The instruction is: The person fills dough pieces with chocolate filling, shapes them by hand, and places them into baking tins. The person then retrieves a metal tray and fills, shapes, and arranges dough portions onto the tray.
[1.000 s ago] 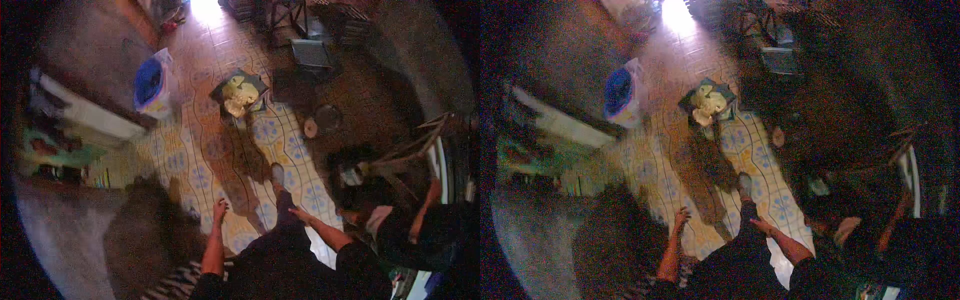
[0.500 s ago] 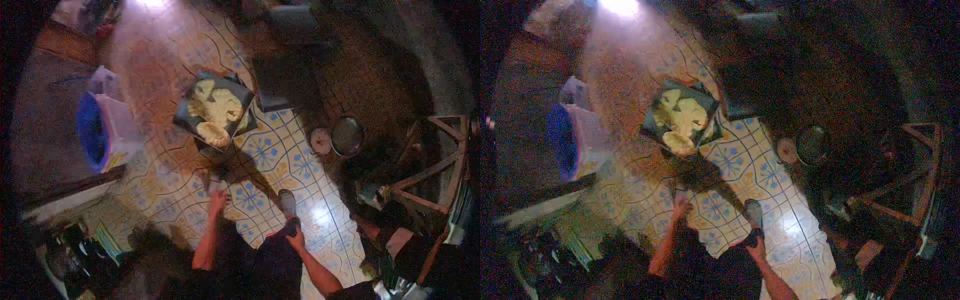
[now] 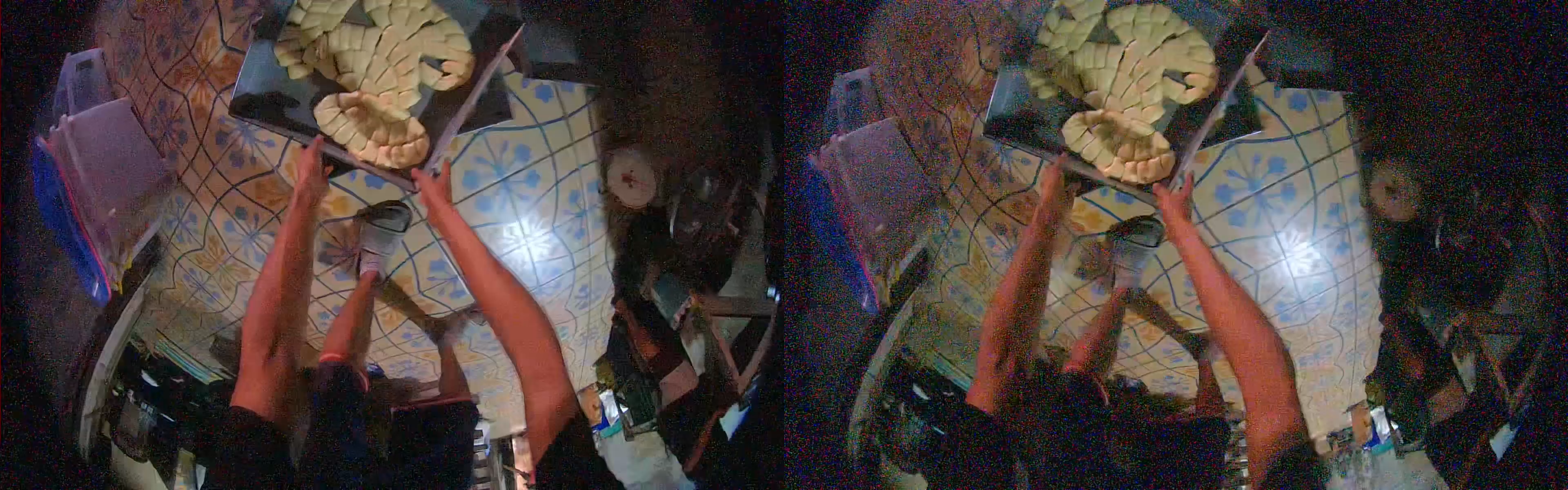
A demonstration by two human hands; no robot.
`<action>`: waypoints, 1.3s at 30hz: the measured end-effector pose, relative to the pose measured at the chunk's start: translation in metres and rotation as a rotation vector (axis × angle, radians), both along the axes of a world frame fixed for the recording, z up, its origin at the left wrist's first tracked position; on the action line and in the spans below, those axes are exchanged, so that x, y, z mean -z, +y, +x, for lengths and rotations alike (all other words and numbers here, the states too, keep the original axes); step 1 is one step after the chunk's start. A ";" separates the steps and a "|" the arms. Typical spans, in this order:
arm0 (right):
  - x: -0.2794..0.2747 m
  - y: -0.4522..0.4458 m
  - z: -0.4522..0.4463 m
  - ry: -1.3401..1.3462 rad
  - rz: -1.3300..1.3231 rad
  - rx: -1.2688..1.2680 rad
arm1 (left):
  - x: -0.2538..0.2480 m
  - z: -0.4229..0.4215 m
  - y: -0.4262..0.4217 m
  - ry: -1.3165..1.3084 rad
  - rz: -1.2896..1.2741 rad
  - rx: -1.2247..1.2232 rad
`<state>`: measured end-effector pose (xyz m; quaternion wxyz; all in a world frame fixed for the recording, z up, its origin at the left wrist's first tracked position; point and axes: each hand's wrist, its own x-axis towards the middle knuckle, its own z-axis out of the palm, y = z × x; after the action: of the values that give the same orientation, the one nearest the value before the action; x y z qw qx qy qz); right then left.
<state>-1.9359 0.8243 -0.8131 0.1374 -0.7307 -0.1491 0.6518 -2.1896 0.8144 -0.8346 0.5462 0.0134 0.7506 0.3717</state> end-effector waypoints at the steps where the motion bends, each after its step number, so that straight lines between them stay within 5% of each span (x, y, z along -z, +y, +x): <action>1: 0.013 0.008 -0.007 -0.061 0.028 0.001 | 0.004 -0.009 0.008 -0.128 -0.054 -0.021; 2: 0.021 0.014 -0.008 -0.082 0.051 -0.029 | 0.019 -0.010 0.005 -0.391 0.131 -0.286; 5: 0.060 0.016 0.011 -0.045 0.119 -0.196 | 0.072 -0.043 -0.017 0.338 0.247 0.616; 6: 0.078 0.002 0.009 -0.293 0.235 -0.211 | 0.069 -0.052 -0.019 0.432 0.246 0.788; 9: 0.081 -0.010 0.017 -0.308 0.113 -0.177 | 0.033 -0.057 -0.004 0.394 0.230 1.044; 10: 0.012 0.012 0.018 -0.149 0.109 -0.165 | 0.018 -0.046 -0.006 0.039 0.194 0.559; 11: 0.004 -0.001 0.028 -0.122 0.148 -0.177 | -0.005 -0.033 -0.004 -0.221 0.204 -0.004; 12: 0.001 0.002 0.035 -0.096 0.213 -0.185 | -0.033 -0.027 -0.002 -0.272 0.153 -0.223; 14: -0.082 0.018 0.040 -0.036 0.181 -0.109 | -0.061 -0.025 -0.010 -0.354 0.115 -0.220; 16: -0.145 0.010 0.058 0.043 0.221 -0.065 | -0.185 0.027 0.020 -0.175 0.193 -0.278; 17: -0.196 0.024 0.048 0.002 0.065 0.127 | -0.179 0.018 0.001 -0.037 0.299 -0.130; 19: -0.224 -0.059 0.089 0.122 0.074 -0.010 | -0.218 0.028 -0.031 -0.131 0.165 -0.205; 20: -0.223 -0.118 0.118 0.185 0.112 -0.113 | -0.248 0.063 -0.060 -0.093 0.385 -0.050; 21: -0.197 -0.199 0.147 0.271 0.200 -0.220 | -0.286 0.100 -0.058 -0.102 0.330 -0.007; 23: -0.321 -0.175 0.172 0.198 0.047 -0.116 | -0.349 0.176 -0.057 -0.125 0.211 0.154; 28: -0.449 -0.242 0.324 0.024 0.153 0.226 | -0.496 0.401 -0.064 -0.162 0.328 0.831; 33: -0.545 -0.411 0.499 -0.161 0.314 0.752 | -0.622 0.645 -0.163 -0.143 0.616 1.569; 39: -0.646 -0.637 0.525 -0.219 0.420 1.556 | -0.721 0.812 -0.323 -0.205 0.907 2.336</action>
<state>-1.4110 0.1874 -0.1674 0.6700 -0.6437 0.2698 0.2530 -1.3774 0.4914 -0.1138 0.5506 0.8261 0.0499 -0.1095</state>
